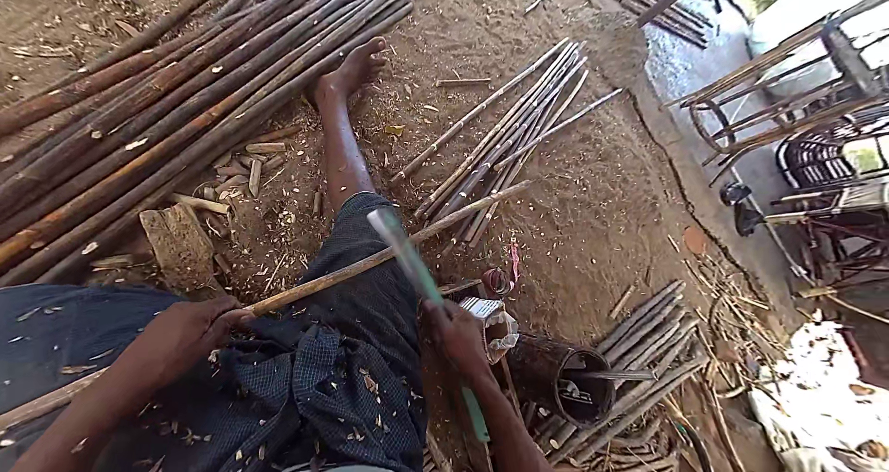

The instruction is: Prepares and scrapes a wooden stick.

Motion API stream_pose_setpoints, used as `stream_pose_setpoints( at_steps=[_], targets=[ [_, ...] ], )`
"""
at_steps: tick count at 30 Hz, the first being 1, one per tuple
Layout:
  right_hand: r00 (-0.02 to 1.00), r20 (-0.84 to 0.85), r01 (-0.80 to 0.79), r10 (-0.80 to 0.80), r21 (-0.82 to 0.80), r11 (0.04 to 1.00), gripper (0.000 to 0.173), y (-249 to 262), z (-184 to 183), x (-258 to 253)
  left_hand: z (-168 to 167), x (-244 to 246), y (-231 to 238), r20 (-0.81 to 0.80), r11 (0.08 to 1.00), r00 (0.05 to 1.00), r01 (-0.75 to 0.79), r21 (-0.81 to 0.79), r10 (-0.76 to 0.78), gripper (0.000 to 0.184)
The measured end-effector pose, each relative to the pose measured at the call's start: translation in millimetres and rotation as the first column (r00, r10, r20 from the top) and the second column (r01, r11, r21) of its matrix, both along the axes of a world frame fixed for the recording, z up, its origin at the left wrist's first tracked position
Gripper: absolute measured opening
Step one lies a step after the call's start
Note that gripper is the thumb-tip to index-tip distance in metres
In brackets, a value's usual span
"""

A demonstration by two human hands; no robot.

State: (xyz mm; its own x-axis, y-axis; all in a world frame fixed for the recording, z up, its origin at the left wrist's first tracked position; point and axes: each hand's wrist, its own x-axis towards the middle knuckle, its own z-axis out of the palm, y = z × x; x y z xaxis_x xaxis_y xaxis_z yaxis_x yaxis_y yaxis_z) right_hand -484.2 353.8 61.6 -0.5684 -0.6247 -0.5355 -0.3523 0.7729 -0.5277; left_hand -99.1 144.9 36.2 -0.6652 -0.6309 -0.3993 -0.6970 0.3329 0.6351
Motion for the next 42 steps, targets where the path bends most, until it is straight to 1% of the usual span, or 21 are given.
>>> stream_pose_setpoints(
  at_steps=[2, 6, 10, 13, 14, 17, 18, 19, 21, 22, 24, 26, 27, 29, 30, 31, 34, 35, 37, 38, 42],
  targets=[
    [0.967, 0.026, 0.254, -0.253, -0.117, 0.960, 0.051, -2, -12, -13, 1, 0, 4, 0.072, 0.999, 0.997, -0.005, -0.049, 0.009, 0.037],
    [0.999, 0.036, -0.030, 0.029, 0.026, 0.999, 0.048, 5, -3, 7, 9, 1, 12, 0.143, 0.994, 0.990, 0.002, -0.108, 0.014, 0.040],
    [0.974, 0.054, 0.226, -0.222, -0.093, 0.970, 0.055, 4, -2, -14, 9, -10, 19, 0.128, 0.971, 0.991, -0.008, -0.238, 0.039, 0.044],
    [0.983, -0.007, -0.179, 0.181, 0.097, 0.979, 0.049, 4, 5, 12, 7, -8, 27, 0.088, 0.934, 0.994, -0.028, -0.356, 0.063, 0.055],
    [0.982, -0.001, -0.189, 0.190, 0.113, 0.976, 0.050, 4, 8, 13, 7, -7, 29, 0.066, 0.919, 0.995, -0.038, -0.393, 0.069, 0.059],
    [0.975, 0.057, 0.218, -0.213, -0.087, 0.972, 0.059, 8, 0, -14, 4, -9, 37, 0.041, 0.885, 0.996, -0.057, -0.462, 0.085, 0.064],
    [0.970, 0.053, 0.242, -0.237, -0.105, 0.965, 0.059, 9, -3, -14, 4, -8, 39, 0.046, 0.886, 0.995, -0.056, -0.460, 0.087, 0.061],
    [0.993, 0.018, 0.115, -0.114, -0.077, 0.990, 0.057, 6, -2, -7, 3, -8, 38, 0.055, 0.882, 0.995, -0.052, -0.468, 0.088, 0.062],
    [0.968, -0.016, -0.250, 0.252, 0.063, 0.966, 0.046, 0, 5, 14, 5, -7, 33, 0.068, 0.904, 0.995, -0.038, -0.425, 0.073, 0.060],
    [0.955, -0.022, -0.291, 0.295, 0.093, 0.952, 0.046, 3, 6, 18, 7, -5, 29, 0.085, 0.931, 0.995, -0.017, -0.364, 0.051, 0.057],
    [0.999, -0.019, -0.039, 0.039, -0.013, 0.999, 0.054, 5, 2, -6, 6, -5, 15, 0.116, 0.965, 0.993, 0.015, -0.261, 0.016, 0.050],
    [0.974, 0.034, 0.228, -0.226, -0.129, 0.965, 0.059, 7, -10, -20, 3, -5, 9, 0.125, 0.987, 0.992, 0.019, -0.162, 0.001, 0.039],
    [0.982, 0.034, 0.188, -0.185, -0.117, 0.975, 0.058, 5, -12, -14, 2, -3, 7, 0.132, 0.991, 0.991, 0.021, -0.131, -0.004, 0.036],
    [0.994, -0.002, -0.108, 0.108, 0.004, 0.994, 0.048, 3, -7, 7, 2, -2, 1, 0.126, 0.995, 0.992, 0.036, -0.098, -0.023, 0.038],
    [0.985, -0.009, -0.169, 0.170, 0.048, 0.984, 0.046, 5, -3, 11, 2, -2, 0, 0.118, 0.996, 0.992, 0.046, -0.077, -0.037, 0.041],
    [0.993, -0.013, -0.121, 0.121, 0.029, 0.992, 0.048, 7, -3, 5, 1, -3, -2, 0.117, 0.996, 0.992, 0.055, -0.073, -0.047, 0.042],
    [0.967, 0.082, 0.251, -0.241, -0.132, 0.959, 0.058, 6, -12, -15, -1, -6, -7, 0.128, 0.999, 0.991, 0.034, -0.005, -0.033, 0.034],
    [0.978, 0.079, 0.200, -0.191, -0.129, 0.971, 0.056, 5, -12, -8, -3, -6, -8, 0.105, 0.999, 0.994, 0.027, 0.035, -0.030, 0.030],
    [0.994, 0.033, -0.106, 0.108, -0.046, 0.993, 0.046, 3, -9, 10, -4, -4, -15, 0.062, 0.996, 0.997, 0.040, 0.084, -0.045, 0.027],
    [0.987, 0.034, -0.160, 0.160, -0.013, 0.987, 0.044, 5, -8, 12, -5, -3, -16, 0.051, 0.994, 0.997, 0.053, 0.100, -0.058, 0.027],
    [0.950, 0.149, 0.295, -0.274, -0.144, 0.945, 0.057, 7, -16, -15, 0, -9, -17, 0.060, 0.989, 0.997, 0.049, 0.137, -0.058, 0.030]
  ],
)
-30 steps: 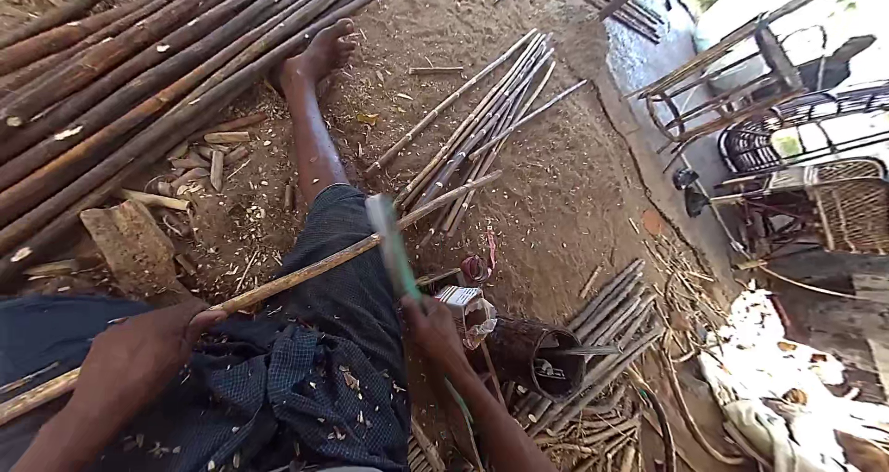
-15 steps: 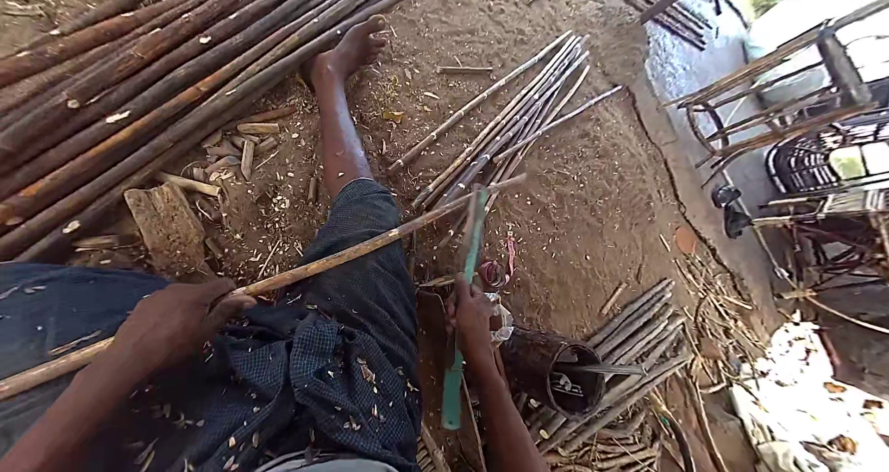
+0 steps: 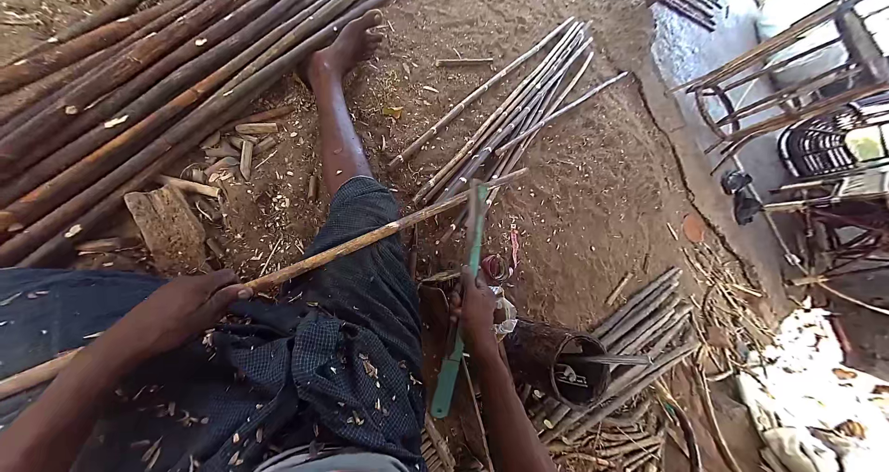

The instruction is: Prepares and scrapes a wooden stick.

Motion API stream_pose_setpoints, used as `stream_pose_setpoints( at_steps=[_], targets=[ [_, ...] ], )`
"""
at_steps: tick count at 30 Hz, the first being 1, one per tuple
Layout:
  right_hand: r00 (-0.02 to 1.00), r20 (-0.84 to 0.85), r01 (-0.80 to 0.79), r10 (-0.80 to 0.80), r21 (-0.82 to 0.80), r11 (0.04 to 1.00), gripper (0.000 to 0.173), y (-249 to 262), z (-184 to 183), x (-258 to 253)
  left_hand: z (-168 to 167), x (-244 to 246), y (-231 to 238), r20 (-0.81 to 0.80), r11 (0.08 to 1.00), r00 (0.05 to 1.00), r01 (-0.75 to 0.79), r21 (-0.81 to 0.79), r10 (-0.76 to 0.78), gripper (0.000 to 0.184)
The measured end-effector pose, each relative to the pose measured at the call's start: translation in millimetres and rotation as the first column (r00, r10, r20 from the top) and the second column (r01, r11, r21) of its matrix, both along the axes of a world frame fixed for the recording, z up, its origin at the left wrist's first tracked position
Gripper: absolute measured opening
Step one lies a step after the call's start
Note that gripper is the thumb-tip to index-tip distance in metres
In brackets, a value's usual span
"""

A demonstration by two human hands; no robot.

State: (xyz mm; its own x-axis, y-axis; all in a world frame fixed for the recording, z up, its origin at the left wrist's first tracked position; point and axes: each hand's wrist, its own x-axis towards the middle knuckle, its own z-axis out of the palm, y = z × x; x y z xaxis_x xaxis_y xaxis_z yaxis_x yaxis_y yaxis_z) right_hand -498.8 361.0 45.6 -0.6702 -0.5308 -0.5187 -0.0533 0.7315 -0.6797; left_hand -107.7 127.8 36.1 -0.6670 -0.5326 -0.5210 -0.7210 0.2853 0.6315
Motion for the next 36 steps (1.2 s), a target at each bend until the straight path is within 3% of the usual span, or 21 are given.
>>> stream_pose_setpoints(
  at_steps=[1, 3, 4, 5, 8, 9, 11, 12, 16, 19, 20, 23, 24, 27, 28, 31, 32, 34, 35, 36],
  targets=[
    [0.998, -0.019, -0.056, 0.057, 0.019, 0.998, 0.056, -1, 1, 7, -1, 1, 1, -0.010, 1.000, 1.000, 0.002, 0.006, -0.002, 0.031],
    [0.914, -0.074, -0.387, 0.399, 0.137, 0.912, 0.046, -5, 8, 27, 0, 2, 0, -0.047, 1.000, 0.999, -0.002, 0.031, 0.004, 0.033],
    [0.886, -0.066, -0.443, 0.458, 0.169, 0.881, 0.043, -5, 9, 29, 0, 2, -1, -0.060, 0.999, 0.998, -0.005, 0.052, 0.008, 0.035],
    [0.912, -0.060, -0.395, 0.406, 0.144, 0.907, 0.046, -3, 7, 22, 1, 2, -2, -0.063, 0.997, 0.998, -0.010, 0.073, 0.015, 0.036],
    [1.000, 0.007, -0.027, 0.027, -0.001, 1.000, 0.055, 0, -1, 0, 2, -2, -6, -0.081, 0.984, 0.995, -0.037, 0.172, 0.051, 0.039],
    [0.997, -0.015, -0.082, 0.082, 0.016, 0.997, 0.055, -1, -1, 6, 2, -2, -6, -0.095, 0.977, 0.993, -0.045, 0.207, 0.066, 0.041],
    [0.915, -0.088, -0.383, 0.394, 0.121, 0.916, 0.045, -4, 4, 25, 5, -2, -10, -0.110, 0.953, 0.988, -0.071, 0.295, 0.108, 0.042],
    [0.893, -0.080, -0.427, 0.443, 0.165, 0.889, 0.044, -3, 7, 26, 7, -3, -11, -0.112, 0.940, 0.986, -0.078, 0.332, 0.122, 0.042],
    [0.999, -0.038, -0.029, 0.030, 0.014, 0.999, 0.055, -4, 1, -1, 3, -6, -19, -0.113, 0.921, 0.988, -0.053, 0.386, 0.105, 0.032],
    [0.896, -0.106, -0.411, 0.430, 0.166, 0.896, 0.044, -7, 8, 24, 3, -5, -22, -0.104, 0.904, 0.989, -0.050, 0.424, 0.103, 0.024],
    [0.887, -0.087, -0.433, 0.454, 0.188, 0.882, 0.045, -6, 10, 25, 6, -5, -23, -0.100, 0.895, 0.990, -0.047, 0.444, 0.102, 0.024],
    [0.995, -0.043, -0.091, 0.093, 0.038, 0.995, 0.056, -4, 5, 1, 6, -9, -30, -0.107, 0.880, 0.986, -0.060, 0.471, 0.125, 0.028],
    [0.997, -0.052, -0.051, 0.052, 0.020, 0.999, 0.056, -5, 3, 3, 3, -9, -28, -0.118, 0.873, 0.983, -0.066, 0.483, 0.139, 0.029],
    [0.901, -0.141, -0.388, 0.409, 0.159, 0.908, 0.045, -6, 6, 29, 4, -6, -28, -0.140, 0.863, 0.978, -0.062, 0.502, 0.152, 0.030],
    [0.914, -0.111, -0.370, 0.391, 0.167, 0.914, 0.047, -5, 9, 27, 4, -6, -29, -0.150, 0.858, 0.977, -0.054, 0.511, 0.151, 0.031],
    [0.995, -0.059, -0.081, 0.082, 0.031, 0.996, 0.059, 0, 0, 4, 1, -8, -33, -0.148, 0.847, 0.975, -0.062, 0.527, 0.163, 0.032],
    [0.990, -0.083, -0.107, 0.110, 0.036, 0.994, 0.058, -1, -1, 7, 1, -7, -31, -0.139, 0.841, 0.975, -0.074, 0.536, 0.175, 0.033],
    [0.916, -0.134, -0.362, 0.379, 0.135, 0.922, 0.046, -5, 4, 28, 7, -6, -31, -0.119, 0.828, 0.974, -0.097, 0.553, 0.193, 0.035],
    [0.897, -0.129, -0.401, 0.423, 0.169, 0.900, 0.044, -3, 8, 31, 10, -6, -30, -0.118, 0.818, 0.972, -0.103, 0.565, 0.204, 0.037],
    [0.922, -0.121, -0.349, 0.368, 0.153, 0.925, 0.048, -1, 10, 25, 11, -7, -31, -0.122, 0.811, 0.971, -0.098, 0.577, 0.204, 0.038]
  ],
)
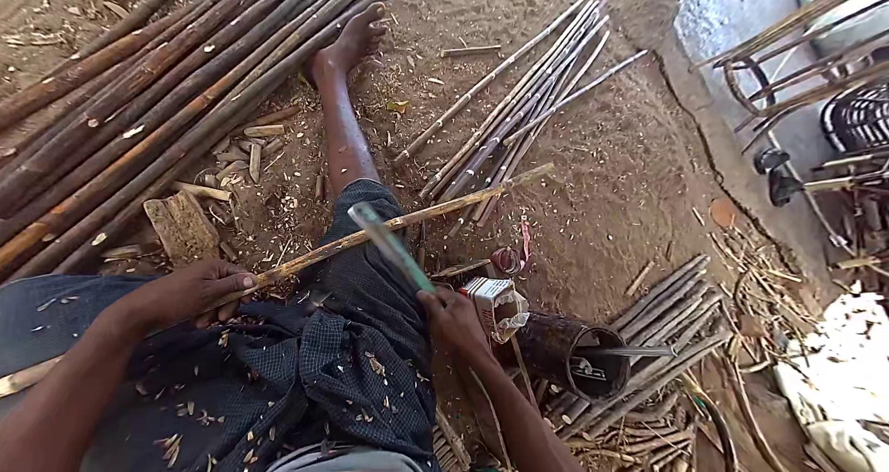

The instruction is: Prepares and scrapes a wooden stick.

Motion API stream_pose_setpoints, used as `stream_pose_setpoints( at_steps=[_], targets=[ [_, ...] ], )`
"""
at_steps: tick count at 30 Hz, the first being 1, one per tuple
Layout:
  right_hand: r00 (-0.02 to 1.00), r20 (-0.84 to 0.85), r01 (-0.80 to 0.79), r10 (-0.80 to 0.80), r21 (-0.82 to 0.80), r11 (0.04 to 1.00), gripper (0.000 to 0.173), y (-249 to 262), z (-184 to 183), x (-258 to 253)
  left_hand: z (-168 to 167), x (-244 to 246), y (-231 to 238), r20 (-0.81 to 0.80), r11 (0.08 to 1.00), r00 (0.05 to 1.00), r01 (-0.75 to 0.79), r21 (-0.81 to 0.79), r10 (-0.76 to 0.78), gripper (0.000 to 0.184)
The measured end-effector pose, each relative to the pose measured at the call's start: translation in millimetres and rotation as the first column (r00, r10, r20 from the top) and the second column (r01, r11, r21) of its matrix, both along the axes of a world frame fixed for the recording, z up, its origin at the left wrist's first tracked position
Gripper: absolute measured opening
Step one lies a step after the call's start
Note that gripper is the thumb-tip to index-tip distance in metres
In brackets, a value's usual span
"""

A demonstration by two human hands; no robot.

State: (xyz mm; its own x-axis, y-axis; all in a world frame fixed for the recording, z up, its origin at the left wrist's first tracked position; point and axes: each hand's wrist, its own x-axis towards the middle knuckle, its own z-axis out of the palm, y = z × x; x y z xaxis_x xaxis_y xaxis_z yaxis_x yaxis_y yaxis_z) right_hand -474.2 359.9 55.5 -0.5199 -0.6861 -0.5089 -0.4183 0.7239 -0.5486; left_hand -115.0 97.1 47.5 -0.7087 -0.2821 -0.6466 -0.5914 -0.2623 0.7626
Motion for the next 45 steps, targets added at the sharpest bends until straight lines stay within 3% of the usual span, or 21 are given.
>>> stream_pose_setpoints(
  at_steps=[2, 3, 6, 7, 10, 11, 13, 14, 17, 18, 21, 25, 28, 32, 34, 35, 37, 39, 41, 43, 45],
  targets=[
    [0.974, 0.041, 0.227, -0.224, -0.080, 0.971, 0.058, 1, -5, -18, 0, -2, -4, -0.019, 1.000, 1.000, -0.004, 0.017, 0.004, 0.039],
    [0.967, 0.052, 0.255, -0.251, -0.103, 0.961, 0.058, 1, -7, -17, -3, 0, -3, -0.030, 1.000, 1.000, -0.009, 0.026, 0.010, 0.040],
    [0.997, -0.022, -0.074, 0.074, -0.008, 0.997, 0.046, -2, -2, 7, -4, 3, -4, -0.037, 0.999, 0.999, 0.014, 0.036, -0.013, 0.041],
    [0.999, -0.002, -0.047, 0.047, 0.004, 0.999, 0.048, 0, 0, 6, -4, 3, -5, -0.037, 0.999, 0.999, 0.029, 0.037, -0.028, 0.042],
    [0.974, 0.034, 0.228, -0.226, -0.071, 0.971, 0.062, 2, -11, -17, -5, 1, -12, -0.040, 0.998, 0.998, 0.051, 0.043, -0.049, 0.045],
    [0.984, 0.006, 0.181, -0.181, -0.072, 0.981, 0.060, -1, -10, -12, -7, 3, -11, -0.042, 0.997, 0.998, 0.049, 0.062, -0.047, 0.047],
    [0.995, -0.067, -0.074, 0.071, -0.038, 0.997, 0.046, -6, -4, 8, -6, 4, -13, -0.028, 0.993, 0.998, 0.054, 0.100, -0.052, 0.048],
    [0.993, -0.065, -0.101, 0.099, -0.023, 0.995, 0.046, -3, -1, 10, -6, 3, -14, -0.018, 0.991, 0.998, 0.063, 0.118, -0.061, 0.050],
    [0.988, -0.026, 0.154, -0.155, -0.038, 0.987, 0.063, 2, -10, -14, -12, 2, -21, -0.026, 0.986, 0.997, 0.070, 0.150, -0.066, 0.054],
    [0.988, -0.043, 0.148, -0.150, -0.043, 0.988, 0.063, 0, -10, -12, -16, 3, -20, -0.037, 0.984, 0.997, 0.073, 0.162, -0.068, 0.056],
    [0.987, -0.085, -0.138, 0.138, 0.004, 0.990, 0.045, -6, 1, 11, -19, 6, -21, -0.047, 0.981, 0.996, 0.087, 0.172, -0.080, 0.058],
    [0.989, -0.048, 0.139, -0.140, -0.031, 0.990, 0.063, 1, -11, -12, -23, 2, -27, -0.042, 0.976, 0.993, 0.116, 0.182, -0.110, 0.061],
    [0.980, -0.116, -0.164, 0.160, -0.023, 0.986, 0.046, -5, -9, 7, -23, 6, -29, -0.053, 0.966, 0.993, 0.113, 0.234, -0.103, 0.058],
    [0.991, -0.018, 0.128, -0.130, -0.076, 0.989, 0.060, 0, -9, -20, -22, -1, -32, -0.044, 0.951, 0.995, 0.098, 0.292, -0.089, 0.058],
    [0.997, -0.052, -0.063, 0.060, -0.049, 0.997, 0.052, -8, -6, -6, -22, 1, -32, -0.048, 0.953, 0.995, 0.096, 0.288, -0.085, 0.058],
    [0.976, -0.088, -0.200, 0.198, -0.016, 0.980, 0.047, -12, -3, 1, -18, 4, -31, -0.034, 0.958, 0.996, 0.094, 0.269, -0.088, 0.056],
    [0.973, -0.089, -0.219, 0.214, -0.063, 0.974, 0.044, -14, 7, 2, 9, 11, -25, 0.066, 0.986, 0.990, 0.115, 0.121, -0.124, 0.051],
    [1.000, 0.001, 0.003, -0.003, -0.140, 0.990, 0.046, -5, 26, -19, 63, 10, -8, 0.297, 0.960, 0.930, 0.258, -0.109, -0.216, 0.046],
    [0.969, 0.104, 0.237, -0.223, -0.154, 0.959, 0.053, 14, 37, -42, 118, -1, 12, 0.522, 0.917, 0.821, 0.363, -0.168, -0.230, 0.037],
    [0.939, 0.156, 0.332, -0.306, -0.185, 0.925, 0.057, 25, 27, -60, 103, 12, 22, 0.505, 0.875, 0.838, 0.389, -0.287, -0.207, 0.057],
    [0.945, 0.149, 0.313, -0.290, -0.174, 0.934, 0.060, 16, 5, -62, 49, 14, 33, 0.377, 0.786, 0.916, 0.331, -0.523, -0.134, 0.062]
  ],
)
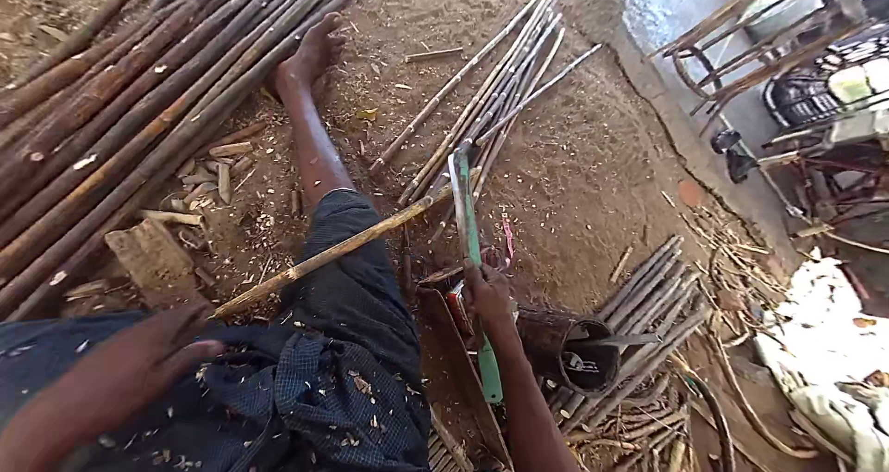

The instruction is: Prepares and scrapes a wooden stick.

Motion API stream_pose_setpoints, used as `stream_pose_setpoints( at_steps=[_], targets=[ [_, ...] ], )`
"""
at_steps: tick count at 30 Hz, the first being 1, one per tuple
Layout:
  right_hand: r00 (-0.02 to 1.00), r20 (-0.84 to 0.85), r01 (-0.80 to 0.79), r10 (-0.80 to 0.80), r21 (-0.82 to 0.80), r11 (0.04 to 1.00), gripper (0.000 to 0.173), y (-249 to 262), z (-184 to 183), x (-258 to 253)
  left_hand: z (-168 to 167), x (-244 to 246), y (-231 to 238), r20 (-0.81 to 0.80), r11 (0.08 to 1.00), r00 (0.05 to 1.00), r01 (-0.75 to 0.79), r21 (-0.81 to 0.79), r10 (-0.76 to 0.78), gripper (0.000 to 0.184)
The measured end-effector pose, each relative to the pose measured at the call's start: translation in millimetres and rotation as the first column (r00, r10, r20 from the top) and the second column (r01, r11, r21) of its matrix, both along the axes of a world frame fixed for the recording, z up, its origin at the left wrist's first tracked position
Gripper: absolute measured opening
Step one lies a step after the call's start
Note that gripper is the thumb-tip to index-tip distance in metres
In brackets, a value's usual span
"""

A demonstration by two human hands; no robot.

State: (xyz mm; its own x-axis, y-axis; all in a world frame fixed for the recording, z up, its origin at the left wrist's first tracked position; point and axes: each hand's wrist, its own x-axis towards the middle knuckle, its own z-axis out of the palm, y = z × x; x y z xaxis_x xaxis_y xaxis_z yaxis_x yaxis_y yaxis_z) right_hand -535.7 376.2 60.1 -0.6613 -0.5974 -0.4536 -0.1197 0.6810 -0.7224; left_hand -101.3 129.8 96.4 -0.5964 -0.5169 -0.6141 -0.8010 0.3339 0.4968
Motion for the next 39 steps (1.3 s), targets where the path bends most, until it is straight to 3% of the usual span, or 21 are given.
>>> stream_pose_setpoints(
  at_steps=[3, 8, 12, 13, 15, 16, 19, 20, 23, 24, 27, 28, 31, 32, 35, 36, 39],
  targets=[
    [0.998, 0.003, -0.067, 0.067, 0.107, 0.992, 0.060, -23, -4, 29, -49, -29, 20, -0.142, 0.951, 0.989, -0.086, -0.296, 0.045, 0.040],
    [0.999, -0.032, -0.015, 0.019, 0.107, 0.994, 0.063, -3, -1, 16, -52, -4, 33, -0.134, 0.941, 0.988, -0.116, -0.317, 0.077, 0.044],
    [0.880, -0.119, -0.416, 0.459, 0.271, 0.868, 0.048, -29, 13, 43, -51, 3, 29, -0.156, 0.943, 0.984, -0.126, -0.307, 0.080, 0.047],
    [0.909, -0.119, -0.362, 0.400, 0.253, 0.897, 0.048, -34, 11, 36, -52, 4, 28, -0.151, 0.942, 0.986, -0.115, -0.316, 0.070, 0.050],
    [0.987, -0.117, -0.092, 0.108, 0.138, 0.986, 0.052, -35, -6, 16, -52, 3, 25, -0.128, 0.948, 0.991, -0.079, -0.307, 0.041, 0.054],
    [0.992, -0.114, -0.045, 0.058, 0.108, 0.993, 0.056, -31, -8, 17, -52, 2, 25, -0.116, 0.958, 0.993, -0.064, -0.279, 0.033, 0.053],
    [0.916, -0.099, -0.361, 0.389, 0.222, 0.906, 0.048, -27, 10, 53, -50, 8, 19, -0.107, 0.973, 0.994, -0.051, -0.225, 0.027, 0.054],
    [0.904, -0.096, -0.389, 0.417, 0.224, 0.894, 0.046, -25, 10, 56, -51, 11, 18, -0.108, 0.974, 0.994, -0.042, -0.221, 0.018, 0.058],
    [0.999, -0.034, -0.032, 0.036, 0.107, 0.994, 0.058, -28, 1, 36, -56, 9, 13, -0.130, 0.983, 0.991, -0.031, -0.181, 0.008, 0.061],
    [1.000, -0.023, -0.016, 0.018, 0.109, 0.994, 0.059, -28, 2, 39, -56, 10, 13, -0.141, 0.989, 0.990, -0.032, -0.144, 0.011, 0.060],
    [0.906, -0.101, -0.383, 0.411, 0.217, 0.898, 0.048, -27, 8, 65, -55, 14, 6, -0.184, 0.998, 0.983, -0.036, -0.052, 0.026, 0.063],
    [0.918, -0.099, -0.358, 0.383, 0.206, 0.911, 0.049, -26, 3, 60, -55, 14, 3, -0.191, 0.999, 0.981, -0.026, -0.035, 0.019, 0.062],
    [0.996, -0.088, 0.011, -0.002, 0.109, 0.994, 0.053, -37, -16, 19, -57, 6, 10, -0.177, 0.981, 0.984, -0.007, -0.195, -0.028, 0.060],
    [0.996, -0.083, -0.022, 0.033, 0.132, 0.991, 0.053, -39, -12, 20, -56, 4, 17, -0.166, 0.956, 0.986, -0.024, -0.293, -0.026, 0.059],
    [0.882, -0.081, -0.423, 0.465, 0.302, 0.854, 0.048, -40, 20, 50, -57, 5, 32, -0.176, 0.892, 0.984, -0.077, -0.445, -0.002, 0.068],
    [0.885, -0.078, -0.416, 0.459, 0.308, 0.856, 0.048, -42, 22, 45, -57, 4, 34, -0.185, 0.883, 0.983, -0.090, -0.462, 0.003, 0.072],
    [0.983, -0.164, -0.058, 0.085, 0.166, 0.984, 0.054, -40, 0, 4, -63, 2, 42, -0.202, 0.867, 0.979, -0.126, -0.482, 0.030, 0.071]
  ],
)
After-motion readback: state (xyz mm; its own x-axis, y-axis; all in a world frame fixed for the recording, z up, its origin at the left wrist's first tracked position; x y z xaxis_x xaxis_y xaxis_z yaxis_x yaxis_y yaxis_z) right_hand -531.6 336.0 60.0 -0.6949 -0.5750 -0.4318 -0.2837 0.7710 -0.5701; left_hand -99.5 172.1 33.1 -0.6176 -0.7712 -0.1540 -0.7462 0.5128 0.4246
